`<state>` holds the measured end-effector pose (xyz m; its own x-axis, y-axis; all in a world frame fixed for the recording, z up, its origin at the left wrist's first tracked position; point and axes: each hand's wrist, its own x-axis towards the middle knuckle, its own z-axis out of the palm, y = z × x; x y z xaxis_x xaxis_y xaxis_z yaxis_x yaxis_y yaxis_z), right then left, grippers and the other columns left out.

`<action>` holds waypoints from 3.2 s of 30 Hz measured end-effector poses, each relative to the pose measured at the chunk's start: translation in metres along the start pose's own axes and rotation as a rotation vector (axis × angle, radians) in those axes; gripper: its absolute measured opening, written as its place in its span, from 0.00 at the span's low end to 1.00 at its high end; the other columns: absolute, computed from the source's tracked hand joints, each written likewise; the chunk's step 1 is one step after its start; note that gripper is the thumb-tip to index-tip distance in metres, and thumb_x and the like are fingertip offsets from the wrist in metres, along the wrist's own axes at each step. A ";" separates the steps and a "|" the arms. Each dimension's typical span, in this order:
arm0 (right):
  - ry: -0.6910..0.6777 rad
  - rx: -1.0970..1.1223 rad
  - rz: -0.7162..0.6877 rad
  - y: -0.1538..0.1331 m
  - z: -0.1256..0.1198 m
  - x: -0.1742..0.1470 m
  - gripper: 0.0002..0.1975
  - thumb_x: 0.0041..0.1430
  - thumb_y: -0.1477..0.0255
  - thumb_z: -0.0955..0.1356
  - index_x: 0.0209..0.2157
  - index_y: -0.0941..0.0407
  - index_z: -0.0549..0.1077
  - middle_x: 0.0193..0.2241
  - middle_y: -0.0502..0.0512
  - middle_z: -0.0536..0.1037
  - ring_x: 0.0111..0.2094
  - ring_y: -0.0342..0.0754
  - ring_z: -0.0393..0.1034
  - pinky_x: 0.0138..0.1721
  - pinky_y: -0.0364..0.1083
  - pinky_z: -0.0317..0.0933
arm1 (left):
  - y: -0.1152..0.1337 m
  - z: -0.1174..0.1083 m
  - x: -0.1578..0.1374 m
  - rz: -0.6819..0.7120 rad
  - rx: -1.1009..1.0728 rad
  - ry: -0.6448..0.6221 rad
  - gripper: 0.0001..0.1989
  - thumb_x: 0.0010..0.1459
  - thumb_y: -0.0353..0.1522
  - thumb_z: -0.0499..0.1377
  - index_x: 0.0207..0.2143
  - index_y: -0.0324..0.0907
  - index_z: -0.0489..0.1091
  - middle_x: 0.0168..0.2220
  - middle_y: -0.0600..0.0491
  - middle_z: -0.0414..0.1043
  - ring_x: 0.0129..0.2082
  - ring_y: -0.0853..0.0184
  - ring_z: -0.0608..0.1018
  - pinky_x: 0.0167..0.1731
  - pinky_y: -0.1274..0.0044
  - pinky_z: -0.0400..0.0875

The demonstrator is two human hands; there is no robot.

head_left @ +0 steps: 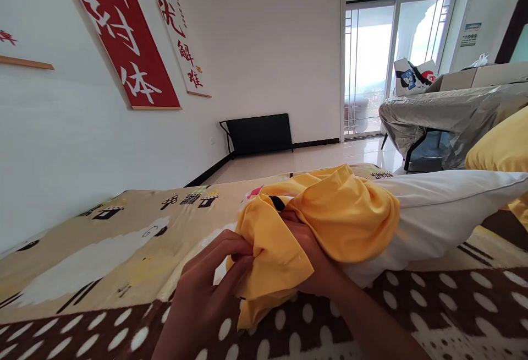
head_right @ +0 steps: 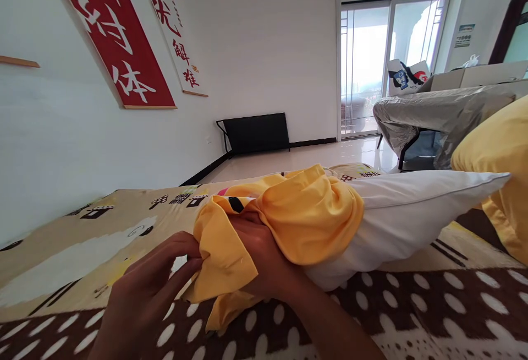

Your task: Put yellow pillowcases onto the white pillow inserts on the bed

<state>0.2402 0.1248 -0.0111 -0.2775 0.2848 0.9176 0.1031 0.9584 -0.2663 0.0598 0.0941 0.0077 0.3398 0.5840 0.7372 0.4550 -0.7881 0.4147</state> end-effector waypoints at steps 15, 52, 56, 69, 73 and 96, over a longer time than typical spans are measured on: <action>-0.075 -0.031 -0.054 0.001 -0.006 0.004 0.10 0.64 0.65 0.62 0.42 0.52 0.70 0.34 0.53 0.74 0.41 0.48 0.70 0.47 0.48 0.61 | 0.010 0.022 0.001 -0.055 0.045 0.185 0.08 0.63 0.29 0.48 0.30 0.42 0.61 0.29 0.54 0.61 0.31 0.70 0.67 0.32 0.78 0.61; -0.100 0.033 0.084 -0.007 -0.004 0.002 0.07 0.63 0.74 0.62 0.40 0.58 0.69 0.50 0.60 0.74 0.52 0.47 0.68 0.53 0.47 0.57 | 0.007 0.003 -0.004 -0.046 -0.133 0.145 0.07 0.62 0.29 0.52 0.31 0.44 0.68 0.26 0.56 0.66 0.28 0.72 0.70 0.27 0.82 0.64; -0.152 0.009 0.082 -0.006 -0.006 0.004 0.09 0.63 0.70 0.62 0.43 0.56 0.69 0.49 0.58 0.74 0.51 0.47 0.67 0.53 0.48 0.57 | 0.014 0.011 -0.002 -0.090 -0.011 0.134 0.06 0.61 0.27 0.52 0.32 0.44 0.66 0.29 0.58 0.66 0.28 0.74 0.69 0.28 0.84 0.63; -0.160 -0.040 0.095 -0.001 -0.005 0.003 0.05 0.64 0.72 0.61 0.38 0.55 0.68 0.48 0.55 0.74 0.50 0.45 0.66 0.53 0.47 0.56 | 0.009 0.006 -0.004 -0.035 -0.044 -0.024 0.07 0.62 0.26 0.50 0.37 0.46 0.63 0.32 0.56 0.64 0.33 0.73 0.69 0.32 0.84 0.65; -0.143 -0.052 0.123 -0.005 -0.005 0.002 0.05 0.63 0.74 0.60 0.36 0.55 0.67 0.48 0.56 0.74 0.49 0.46 0.66 0.51 0.49 0.58 | 0.019 0.012 -0.005 -0.033 -0.090 0.214 0.08 0.60 0.24 0.50 0.36 0.46 0.63 0.33 0.55 0.66 0.37 0.71 0.70 0.35 0.82 0.66; -0.111 0.122 0.127 0.001 -0.004 -0.003 0.21 0.57 0.69 0.67 0.53 0.51 0.65 0.52 0.54 0.69 0.57 0.51 0.61 0.57 0.48 0.55 | 0.020 0.009 -0.007 0.111 0.365 0.090 0.02 0.60 0.29 0.56 0.36 0.43 0.66 0.32 0.56 0.67 0.31 0.74 0.70 0.32 0.83 0.64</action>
<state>0.2447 0.1251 -0.0129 -0.3742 0.3975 0.8378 0.0298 0.9082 -0.4176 0.0741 0.0758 0.0056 0.3372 0.4668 0.8175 0.6878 -0.7151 0.1246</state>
